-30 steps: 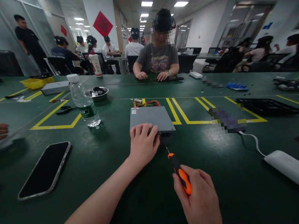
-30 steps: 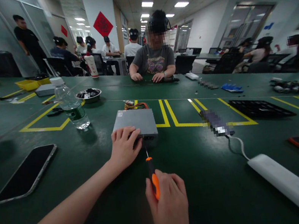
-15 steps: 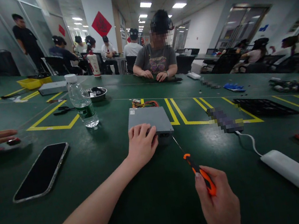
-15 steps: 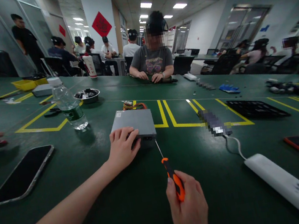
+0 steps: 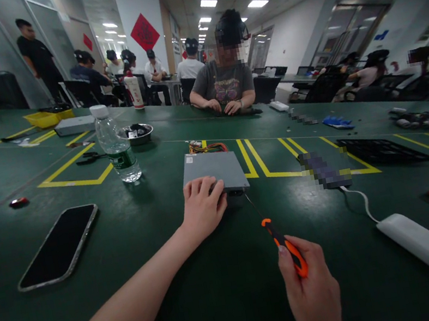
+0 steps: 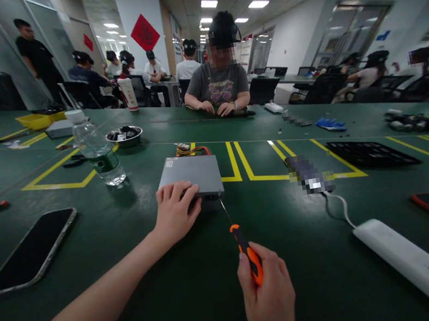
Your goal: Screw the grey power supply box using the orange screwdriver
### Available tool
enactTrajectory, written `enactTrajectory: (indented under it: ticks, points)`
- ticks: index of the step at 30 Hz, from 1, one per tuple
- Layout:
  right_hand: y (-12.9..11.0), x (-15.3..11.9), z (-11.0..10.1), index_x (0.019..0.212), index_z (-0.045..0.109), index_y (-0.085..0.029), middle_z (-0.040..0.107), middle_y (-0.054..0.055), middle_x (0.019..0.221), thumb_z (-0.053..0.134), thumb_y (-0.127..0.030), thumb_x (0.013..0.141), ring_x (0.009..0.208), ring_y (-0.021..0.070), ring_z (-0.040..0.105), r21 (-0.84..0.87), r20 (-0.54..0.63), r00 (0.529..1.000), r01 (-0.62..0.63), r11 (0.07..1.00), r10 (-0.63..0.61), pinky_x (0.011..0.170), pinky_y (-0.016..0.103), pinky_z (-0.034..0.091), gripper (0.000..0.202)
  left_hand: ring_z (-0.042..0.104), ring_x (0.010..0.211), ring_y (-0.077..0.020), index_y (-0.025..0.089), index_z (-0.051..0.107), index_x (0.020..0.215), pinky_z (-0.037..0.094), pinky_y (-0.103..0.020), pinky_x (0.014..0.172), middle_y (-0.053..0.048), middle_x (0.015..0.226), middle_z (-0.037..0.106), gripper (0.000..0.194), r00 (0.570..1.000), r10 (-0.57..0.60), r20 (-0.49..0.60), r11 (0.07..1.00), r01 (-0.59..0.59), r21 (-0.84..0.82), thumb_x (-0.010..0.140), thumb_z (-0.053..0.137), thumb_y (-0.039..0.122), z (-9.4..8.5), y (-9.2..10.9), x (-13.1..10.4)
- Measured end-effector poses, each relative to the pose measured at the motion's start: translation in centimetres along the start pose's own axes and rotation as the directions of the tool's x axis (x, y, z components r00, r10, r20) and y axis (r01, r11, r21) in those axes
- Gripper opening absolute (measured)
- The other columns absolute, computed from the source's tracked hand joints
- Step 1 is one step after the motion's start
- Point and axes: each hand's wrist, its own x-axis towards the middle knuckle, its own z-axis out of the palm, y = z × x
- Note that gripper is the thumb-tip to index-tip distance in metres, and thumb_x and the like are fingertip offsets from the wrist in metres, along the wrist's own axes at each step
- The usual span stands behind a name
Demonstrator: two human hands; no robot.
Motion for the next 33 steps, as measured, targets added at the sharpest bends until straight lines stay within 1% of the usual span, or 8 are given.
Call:
enactTrajectory:
  ticks: [4,11,15,22,25,27,29,33]
  points:
    - [-0.1,0.0,0.0,0.100,0.049,-0.018,0.058,0.006,0.080,0.036,-0.045,0.089,0.067,0.0196,0.060,0.000,-0.019,0.999,-0.031,1.000,0.031,0.056,0.030,0.047,0.031,0.044,0.101,-0.0247,0.023,0.055,0.106,0.032,-0.041,0.085,-0.008,0.109,0.055,0.025,1.000,-0.005,-0.006,1.000,0.005,-0.006,0.083,0.047,0.030,0.1,0.0,0.0]
    - [-1.2,0.2,0.3,0.109,0.043,-0.020,0.046,0.010,0.099,0.043,-0.036,0.088,0.086,0.0222,0.056,0.097,0.029,0.986,0.160,0.982,-0.163,0.066,0.037,0.050,0.027,0.044,0.101,-0.0251,0.023,0.055,0.106,0.032,-0.041,0.085,-0.007,0.109,0.056,0.025,1.000,-0.003,-0.010,1.000,0.003,0.006,0.083,0.046,0.030,0.2,0.0,0.0]
    - [-1.6,0.1,0.5,0.110,0.042,-0.019,0.044,0.011,0.101,0.041,-0.032,0.088,0.084,0.0210,0.056,0.106,0.029,0.987,0.153,0.983,-0.157,0.061,0.034,0.051,0.026,0.044,0.100,-0.0252,0.022,0.055,0.106,0.032,-0.041,0.083,-0.007,0.109,0.056,0.025,1.000,0.005,-0.009,1.000,-0.005,0.005,0.084,0.045,0.030,0.1,0.0,0.0]
    - [-0.7,0.0,0.1,0.106,0.049,-0.021,0.056,0.004,0.084,0.035,-0.027,0.092,0.068,0.0144,0.060,0.064,0.034,0.981,0.188,0.980,-0.191,0.056,0.024,0.049,0.021,0.044,0.101,-0.0253,0.023,0.055,0.106,0.032,-0.041,0.084,-0.008,0.109,0.056,0.025,1.000,0.001,-0.005,1.000,-0.001,0.010,0.083,0.046,0.031,0.1,0.0,0.0]
    - [-0.6,0.1,0.0,0.105,0.050,-0.020,0.058,0.003,0.080,0.034,-0.034,0.093,0.061,0.0136,0.060,0.048,0.060,0.989,0.134,0.990,-0.137,0.050,0.022,0.047,0.025,0.044,0.101,-0.0254,0.022,0.055,0.106,0.032,-0.041,0.083,-0.008,0.110,0.055,0.025,1.000,0.001,-0.006,1.000,-0.001,0.011,0.083,0.047,0.031,0.1,0.1,0.0]
    - [-0.9,0.1,0.1,0.106,0.049,-0.020,0.057,0.006,0.085,0.037,-0.042,0.090,0.064,0.0156,0.061,0.046,0.077,0.990,0.117,0.992,-0.120,0.048,0.024,0.048,0.029,0.044,0.101,-0.0254,0.023,0.055,0.105,0.032,-0.041,0.083,-0.008,0.109,0.056,0.025,1.000,-0.001,-0.013,1.000,0.001,0.009,0.083,0.047,0.030,0.1,0.1,0.0]
    - [-1.3,0.1,0.4,0.106,0.046,-0.018,0.053,0.009,0.094,0.041,-0.043,0.088,0.073,0.0188,0.061,0.053,0.053,0.991,0.120,0.991,-0.123,0.052,0.027,0.051,0.031,0.044,0.101,-0.0256,0.023,0.055,0.106,0.032,-0.041,0.083,-0.008,0.109,0.056,0.025,1.000,-0.001,-0.014,1.000,0.001,0.006,0.083,0.047,0.030,0.1,0.0,0.0]
    - [-1.6,0.0,0.8,0.102,0.043,-0.017,0.048,0.012,0.097,0.042,-0.032,0.089,0.084,0.0212,0.059,0.077,-0.063,0.981,0.186,0.979,-0.182,0.063,0.035,0.054,0.020,0.044,0.102,-0.0257,0.023,0.055,0.106,0.032,-0.041,0.084,-0.008,0.110,0.055,0.026,1.000,-0.003,-0.005,1.000,0.003,0.004,0.083,0.046,0.030,0.2,0.0,0.0]
